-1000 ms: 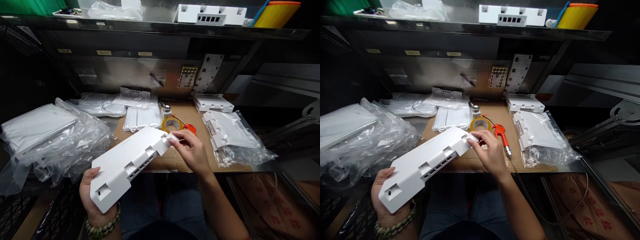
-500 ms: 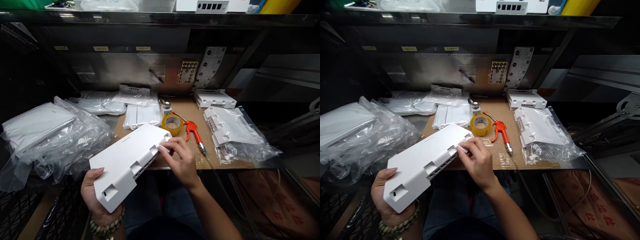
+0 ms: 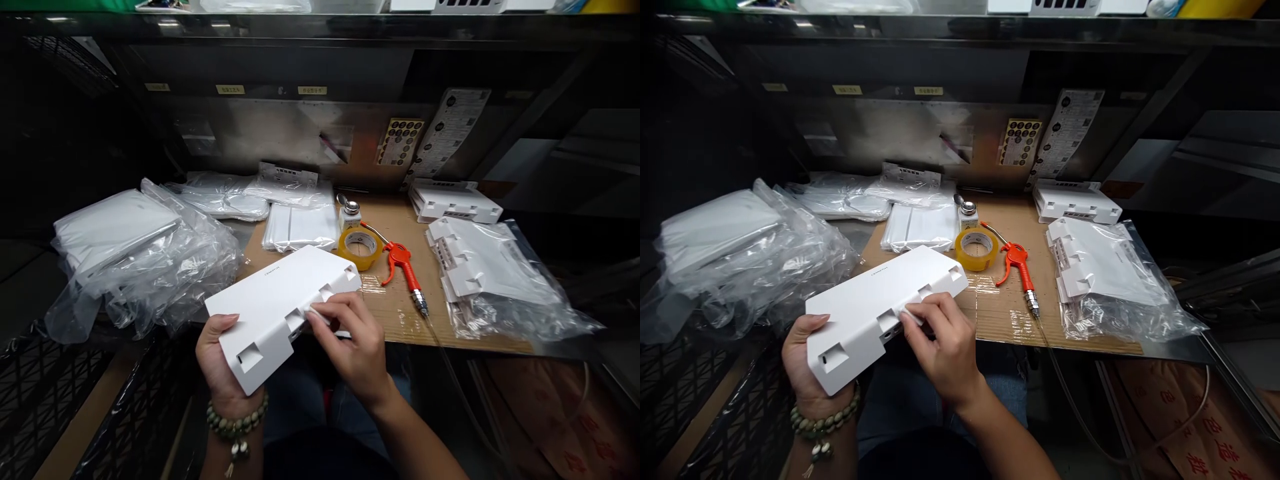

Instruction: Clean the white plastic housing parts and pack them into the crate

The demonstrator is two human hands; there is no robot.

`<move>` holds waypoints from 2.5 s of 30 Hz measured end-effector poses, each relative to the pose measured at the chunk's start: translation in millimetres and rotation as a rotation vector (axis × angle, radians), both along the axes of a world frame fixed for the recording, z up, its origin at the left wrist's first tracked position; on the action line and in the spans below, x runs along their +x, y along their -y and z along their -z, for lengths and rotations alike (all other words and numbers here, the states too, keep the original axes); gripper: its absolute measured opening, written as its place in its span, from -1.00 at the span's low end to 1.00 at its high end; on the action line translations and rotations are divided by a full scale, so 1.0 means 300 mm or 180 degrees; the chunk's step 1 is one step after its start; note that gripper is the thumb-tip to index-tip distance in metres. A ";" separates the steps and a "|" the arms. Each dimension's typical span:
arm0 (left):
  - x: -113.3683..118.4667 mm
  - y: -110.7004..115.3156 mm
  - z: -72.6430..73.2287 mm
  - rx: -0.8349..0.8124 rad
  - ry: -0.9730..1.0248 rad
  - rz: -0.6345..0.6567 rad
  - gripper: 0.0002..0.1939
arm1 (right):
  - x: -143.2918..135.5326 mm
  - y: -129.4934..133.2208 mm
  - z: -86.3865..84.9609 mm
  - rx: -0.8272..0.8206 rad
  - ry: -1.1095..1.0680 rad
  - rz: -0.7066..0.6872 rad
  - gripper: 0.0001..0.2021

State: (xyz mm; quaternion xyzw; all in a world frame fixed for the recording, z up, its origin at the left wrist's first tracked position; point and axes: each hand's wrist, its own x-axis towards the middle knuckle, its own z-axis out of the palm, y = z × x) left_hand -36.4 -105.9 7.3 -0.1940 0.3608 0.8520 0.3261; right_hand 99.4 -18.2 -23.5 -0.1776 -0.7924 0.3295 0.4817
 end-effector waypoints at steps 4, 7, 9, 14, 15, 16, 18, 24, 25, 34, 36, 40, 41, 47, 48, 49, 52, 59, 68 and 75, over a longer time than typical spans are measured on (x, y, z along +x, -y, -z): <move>0.002 -0.009 0.028 0.0112 -0.0272 0.0113 -0.32 | 0.000 0.045 -0.022 -0.0341 -0.0117 -0.0501 -0.87; 0.005 -0.012 0.049 0.0126 -0.0492 0.0203 -0.35 | 0.008 0.056 -0.039 -0.0467 -0.0122 -0.0539 -0.87; 0.009 -0.013 0.060 0.0206 -0.0545 0.0260 -0.36 | 0.005 0.061 -0.040 -0.0338 -0.0078 -0.0451 -0.86; 0.019 -0.013 0.071 0.0560 -0.0388 0.0557 -0.42 | -0.017 0.108 -0.033 -0.0173 -0.0003 -0.0648 -0.84; 0.021 -0.012 0.071 0.0569 -0.0336 0.0619 -0.43 | -0.021 0.120 -0.035 -0.0216 -0.0019 -0.0777 -0.85; 0.023 -0.011 0.071 0.0562 -0.0295 0.0668 -0.45 | -0.023 0.132 -0.039 -0.0250 -0.0044 -0.0889 -0.84; 0.025 -0.009 0.067 0.0564 -0.0267 0.0742 -0.49 | -0.029 0.150 -0.045 -0.0201 -0.0116 -0.0945 -0.82; 0.023 -0.001 0.037 0.0726 0.0090 0.0953 -0.51 | -0.039 0.170 -0.054 0.0088 -0.0031 -0.1061 -0.82; 0.022 -0.001 0.034 0.0711 0.0143 0.0995 -0.51 | -0.039 0.171 -0.056 -0.0005 0.0005 -0.1202 -0.84; 0.007 -0.005 0.051 0.0742 0.0058 0.1063 -0.47 | -0.011 0.158 -0.077 -0.0424 0.0082 -0.1531 -0.81; -0.016 0.002 0.056 0.0934 -0.0201 0.1024 -0.47 | 0.032 0.111 -0.080 -0.0841 -0.0021 -0.1465 -0.78; -0.061 0.022 0.068 0.1333 -0.0632 0.1051 -0.19 | 0.118 -0.045 -0.047 -0.1201 -0.1083 0.0057 -0.75; -0.065 0.026 0.071 0.1305 -0.0683 0.1025 -0.11 | 0.131 -0.085 -0.030 -0.1343 -0.1304 0.0376 -0.75; -0.031 0.024 0.088 0.1257 -0.0622 0.1100 0.07 | 0.138 -0.184 0.083 -0.2848 -0.1394 0.0593 -0.51; -0.024 0.021 0.092 0.1322 -0.0611 0.1147 0.08 | 0.133 -0.179 0.092 -0.3082 -0.1344 0.0552 -0.49; -0.019 0.018 0.097 0.1371 -0.0624 0.1173 0.09 | 0.128 -0.172 0.097 -0.3291 -0.1290 0.0538 -0.47; -0.016 0.014 0.112 0.1376 -0.0710 0.1258 0.07 | 0.118 -0.153 0.092 -0.3660 -0.1157 0.0525 -0.40; -0.013 0.015 0.124 0.1445 -0.0698 0.1379 0.09 | 0.122 -0.142 0.066 -0.3683 -0.0965 0.0324 -0.39; -0.115 0.040 0.179 0.0011 -0.0564 0.1260 -0.32 | 0.144 -0.150 0.068 -0.3204 -0.1231 0.0454 -0.42; -0.124 0.050 0.168 -0.0234 -0.1982 0.0868 -0.48 | 0.192 -0.196 0.077 -0.1543 -0.1014 0.0905 -0.65</move>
